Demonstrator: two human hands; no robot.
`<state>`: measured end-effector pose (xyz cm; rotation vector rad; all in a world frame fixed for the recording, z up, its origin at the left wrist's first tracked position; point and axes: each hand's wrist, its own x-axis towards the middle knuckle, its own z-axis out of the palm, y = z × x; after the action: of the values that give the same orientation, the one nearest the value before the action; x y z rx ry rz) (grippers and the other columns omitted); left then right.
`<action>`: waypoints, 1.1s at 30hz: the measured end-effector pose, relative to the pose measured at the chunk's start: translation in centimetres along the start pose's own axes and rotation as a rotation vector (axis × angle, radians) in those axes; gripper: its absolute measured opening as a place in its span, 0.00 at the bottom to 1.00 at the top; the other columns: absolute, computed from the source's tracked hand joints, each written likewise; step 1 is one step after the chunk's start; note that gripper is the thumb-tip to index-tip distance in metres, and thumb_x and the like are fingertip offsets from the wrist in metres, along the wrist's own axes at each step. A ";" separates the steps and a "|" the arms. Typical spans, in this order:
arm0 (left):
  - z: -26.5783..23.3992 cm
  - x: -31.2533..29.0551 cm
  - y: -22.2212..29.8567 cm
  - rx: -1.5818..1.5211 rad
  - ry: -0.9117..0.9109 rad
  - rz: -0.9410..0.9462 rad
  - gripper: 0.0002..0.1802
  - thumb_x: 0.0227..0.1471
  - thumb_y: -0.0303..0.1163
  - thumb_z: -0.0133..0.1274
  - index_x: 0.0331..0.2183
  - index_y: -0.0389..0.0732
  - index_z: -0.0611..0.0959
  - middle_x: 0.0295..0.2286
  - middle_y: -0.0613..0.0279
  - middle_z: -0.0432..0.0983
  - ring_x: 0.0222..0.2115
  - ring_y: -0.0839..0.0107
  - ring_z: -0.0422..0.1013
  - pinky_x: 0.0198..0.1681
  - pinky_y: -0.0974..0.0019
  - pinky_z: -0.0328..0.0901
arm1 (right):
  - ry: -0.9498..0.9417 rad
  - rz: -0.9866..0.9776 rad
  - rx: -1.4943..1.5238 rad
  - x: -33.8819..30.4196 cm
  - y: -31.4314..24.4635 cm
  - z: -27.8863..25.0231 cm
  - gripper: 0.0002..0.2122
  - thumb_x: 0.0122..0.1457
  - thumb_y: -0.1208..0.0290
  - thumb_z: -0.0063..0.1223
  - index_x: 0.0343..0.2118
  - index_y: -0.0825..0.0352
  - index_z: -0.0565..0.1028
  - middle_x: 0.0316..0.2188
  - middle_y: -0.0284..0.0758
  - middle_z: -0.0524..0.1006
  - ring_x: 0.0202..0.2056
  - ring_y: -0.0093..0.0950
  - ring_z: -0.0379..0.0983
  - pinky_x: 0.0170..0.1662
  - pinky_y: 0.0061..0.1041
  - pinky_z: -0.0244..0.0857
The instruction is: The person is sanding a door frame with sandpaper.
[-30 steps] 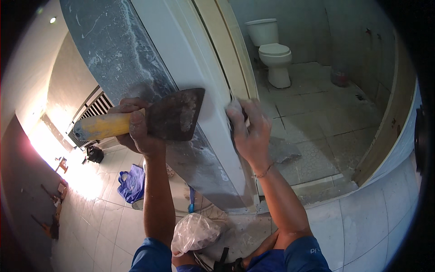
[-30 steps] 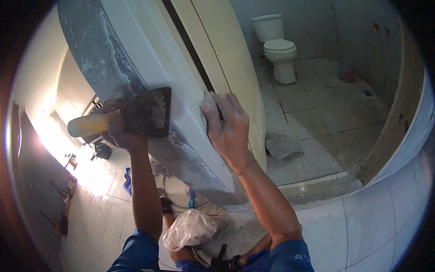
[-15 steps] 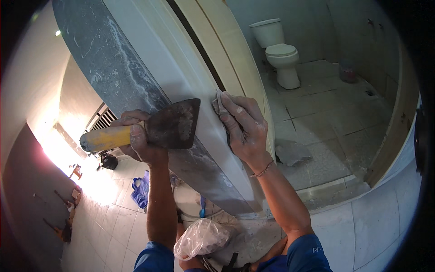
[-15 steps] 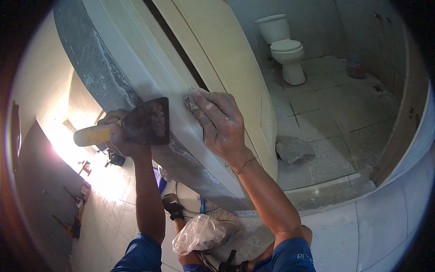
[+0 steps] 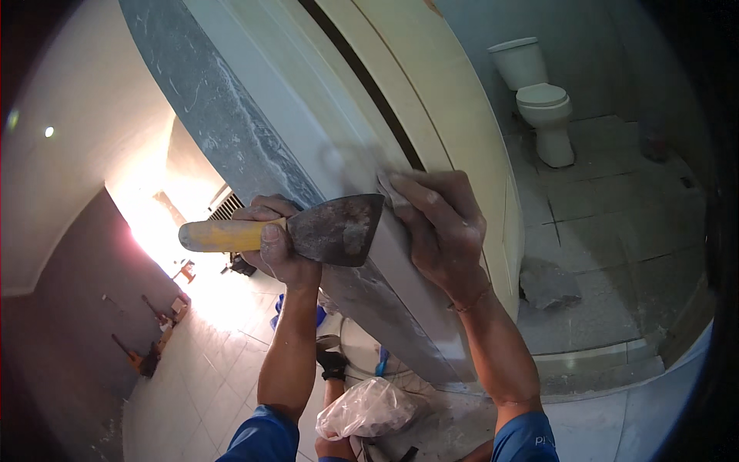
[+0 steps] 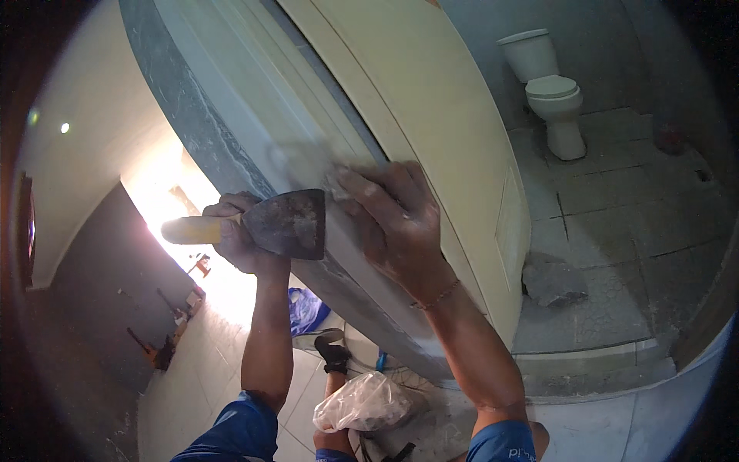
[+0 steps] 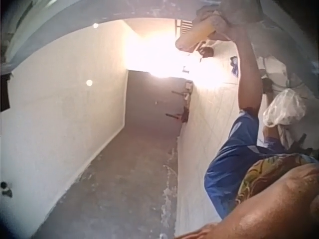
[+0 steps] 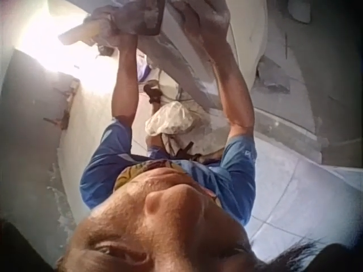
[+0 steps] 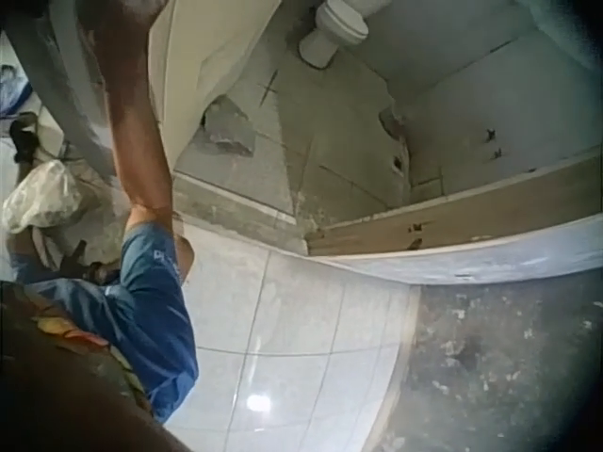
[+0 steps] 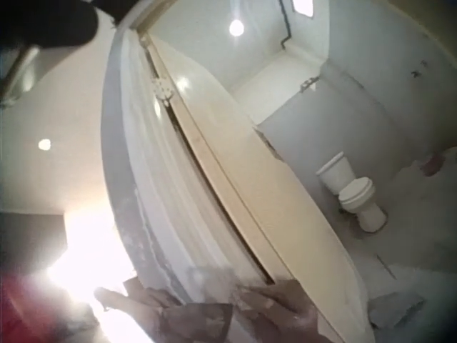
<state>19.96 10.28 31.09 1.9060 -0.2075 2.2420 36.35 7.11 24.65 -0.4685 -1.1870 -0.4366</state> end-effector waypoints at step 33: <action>-4.2 -3.4 1.2 -0.067 -0.159 -0.272 0.13 0.47 0.38 0.43 0.31 0.38 0.68 0.28 0.55 0.68 0.31 0.64 0.69 0.37 0.59 0.71 | 0.145 0.531 -0.383 -16.4 -8.2 -2.3 0.07 0.48 0.77 0.55 0.32 0.70 0.75 0.31 0.40 0.72 0.32 0.33 0.69 0.32 0.28 0.65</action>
<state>16.13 9.87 27.06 1.9461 -0.0419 1.8893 28.41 0.33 9.44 -1.0350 -0.7941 -0.2282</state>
